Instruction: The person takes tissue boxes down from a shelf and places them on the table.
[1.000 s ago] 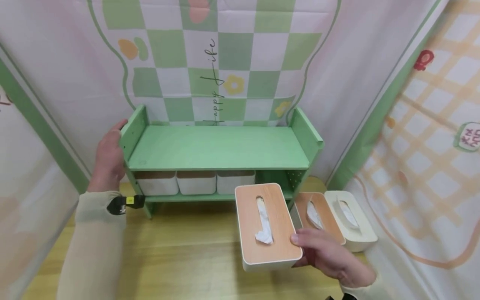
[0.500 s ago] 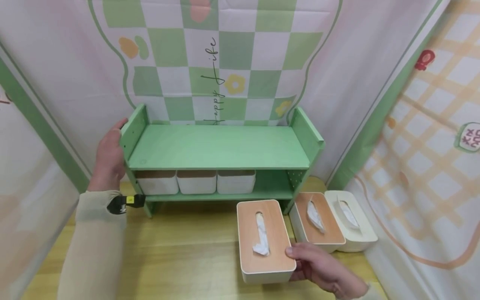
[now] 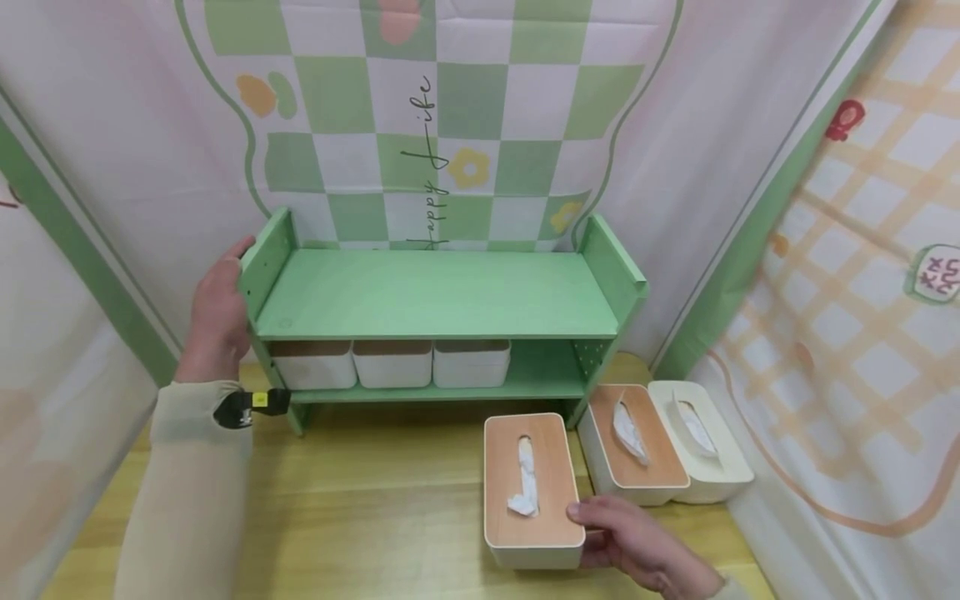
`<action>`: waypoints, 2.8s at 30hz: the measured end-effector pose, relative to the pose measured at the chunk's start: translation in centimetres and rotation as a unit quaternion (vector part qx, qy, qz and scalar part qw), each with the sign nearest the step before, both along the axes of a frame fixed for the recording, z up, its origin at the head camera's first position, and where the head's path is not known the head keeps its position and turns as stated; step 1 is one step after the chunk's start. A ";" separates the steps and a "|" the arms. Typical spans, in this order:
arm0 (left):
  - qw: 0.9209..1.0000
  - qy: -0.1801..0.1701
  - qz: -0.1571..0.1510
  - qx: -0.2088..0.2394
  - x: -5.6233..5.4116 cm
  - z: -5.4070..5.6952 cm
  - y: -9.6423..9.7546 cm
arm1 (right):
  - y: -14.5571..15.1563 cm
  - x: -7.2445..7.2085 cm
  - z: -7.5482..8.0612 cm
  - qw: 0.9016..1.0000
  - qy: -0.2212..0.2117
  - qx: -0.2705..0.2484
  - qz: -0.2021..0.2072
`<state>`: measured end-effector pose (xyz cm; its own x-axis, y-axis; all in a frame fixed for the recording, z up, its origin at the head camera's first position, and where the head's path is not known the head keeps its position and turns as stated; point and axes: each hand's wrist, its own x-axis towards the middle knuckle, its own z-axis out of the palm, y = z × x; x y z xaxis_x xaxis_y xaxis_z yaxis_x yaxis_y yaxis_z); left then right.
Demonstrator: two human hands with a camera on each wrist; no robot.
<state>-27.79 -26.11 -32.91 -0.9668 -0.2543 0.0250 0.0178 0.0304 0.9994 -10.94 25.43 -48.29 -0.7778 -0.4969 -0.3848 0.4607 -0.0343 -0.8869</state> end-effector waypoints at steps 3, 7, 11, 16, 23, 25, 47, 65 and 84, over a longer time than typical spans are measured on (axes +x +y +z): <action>1.000 -0.003 0.002 -0.005 0.0 0.0 0.0 | 0.0 0.0 -0.7 1.000 0.008 0.024 -0.009; 1.000 -0.002 0.001 0.003 0.0 0.0 0.0 | 0.1 -0.1 -1.7 0.998 0.018 0.050 -0.014; 1.000 0.006 -0.003 0.012 0.0 -0.1 0.0 | 0.1 -0.3 -2.4 0.997 0.017 0.066 -0.019; 1.000 0.012 -0.004 0.012 0.0 -0.1 0.0 | 0.0 -0.3 -2.9 0.996 0.021 0.079 -0.034; 1.000 0.008 -0.009 0.019 -0.2 -0.2 -0.2 | -0.3 -0.4 -3.3 0.996 0.006 0.071 -0.045; 1.000 0.009 -0.008 0.018 -0.3 -0.3 -0.2 | -0.4 -0.5 -3.4 0.996 -0.002 0.067 -0.054; 1.000 0.001 -0.004 0.001 0.0 -0.1 -0.2 | -0.7 -0.2 -2.5 0.985 0.030 0.103 -0.131; 1.000 0.000 0.005 -0.022 -0.2 -0.1 -0.3 | -3.5 2.3 0.4 0.724 0.451 0.522 0.035; 1.000 0.012 -0.001 0.008 -0.1 -0.1 -0.1 | -3.8 1.1 -1.3 0.609 0.620 0.495 -0.001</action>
